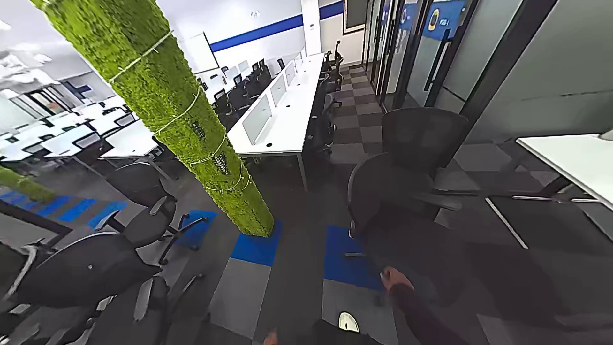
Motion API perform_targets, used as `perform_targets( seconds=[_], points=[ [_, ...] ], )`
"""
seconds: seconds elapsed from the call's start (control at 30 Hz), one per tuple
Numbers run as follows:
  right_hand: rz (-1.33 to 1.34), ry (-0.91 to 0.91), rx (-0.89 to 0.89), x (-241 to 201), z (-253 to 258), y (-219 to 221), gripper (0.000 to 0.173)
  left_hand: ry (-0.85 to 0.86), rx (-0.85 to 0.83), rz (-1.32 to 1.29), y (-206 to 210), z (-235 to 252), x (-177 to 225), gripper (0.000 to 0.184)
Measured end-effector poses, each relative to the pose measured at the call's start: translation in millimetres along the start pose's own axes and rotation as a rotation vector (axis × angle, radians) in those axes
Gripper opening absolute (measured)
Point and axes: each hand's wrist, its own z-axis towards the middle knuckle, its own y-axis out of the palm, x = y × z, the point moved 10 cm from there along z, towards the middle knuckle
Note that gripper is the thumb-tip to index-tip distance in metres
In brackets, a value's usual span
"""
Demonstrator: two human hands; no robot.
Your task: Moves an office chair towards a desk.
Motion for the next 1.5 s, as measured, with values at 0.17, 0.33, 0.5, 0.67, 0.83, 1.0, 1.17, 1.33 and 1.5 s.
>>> perform_targets(
  seconds=[0.17, 0.33, 0.5, 0.67, 0.83, 1.0, 1.17, 1.33, 1.5],
  points=[
    [0.233, -0.137, 0.262, -126, 65, -121, 0.046, 0.069, 0.068, 0.039, -87, 36, 119, 0.072],
    [0.282, -0.109, 0.352, -191, 98, -149, 0.071, 0.295, 0.063, 0.121, -138, 105, 229, 0.062],
    [0.177, 0.085, 0.378, -243, 142, -147, 0.113, 0.491, -0.053, 0.197, -173, 161, 302, 0.061],
    [0.162, 0.296, 0.393, -270, 189, -164, 0.114, 0.618, -0.206, 0.309, -214, 217, 323, 0.058],
    [0.074, 0.453, 0.330, -266, 201, -169, 0.097, 0.624, -0.258, 0.391, -265, 264, 331, 0.053],
    [0.057, 0.561, 0.258, -264, 197, -167, 0.102, 0.642, -0.254, 0.434, -282, 315, 349, 0.054],
    [0.052, 0.593, 0.191, -247, 174, -149, 0.098, 0.719, -0.344, 0.534, -269, 307, 400, 0.058],
    [0.093, 0.596, 0.176, -210, 109, -120, 0.075, 0.879, -0.281, 0.618, -247, 267, 466, 0.064],
    [0.132, 0.617, 0.165, -167, 32, -93, 0.062, 1.191, -0.068, 0.486, -248, 183, 542, 0.076]
  ],
)
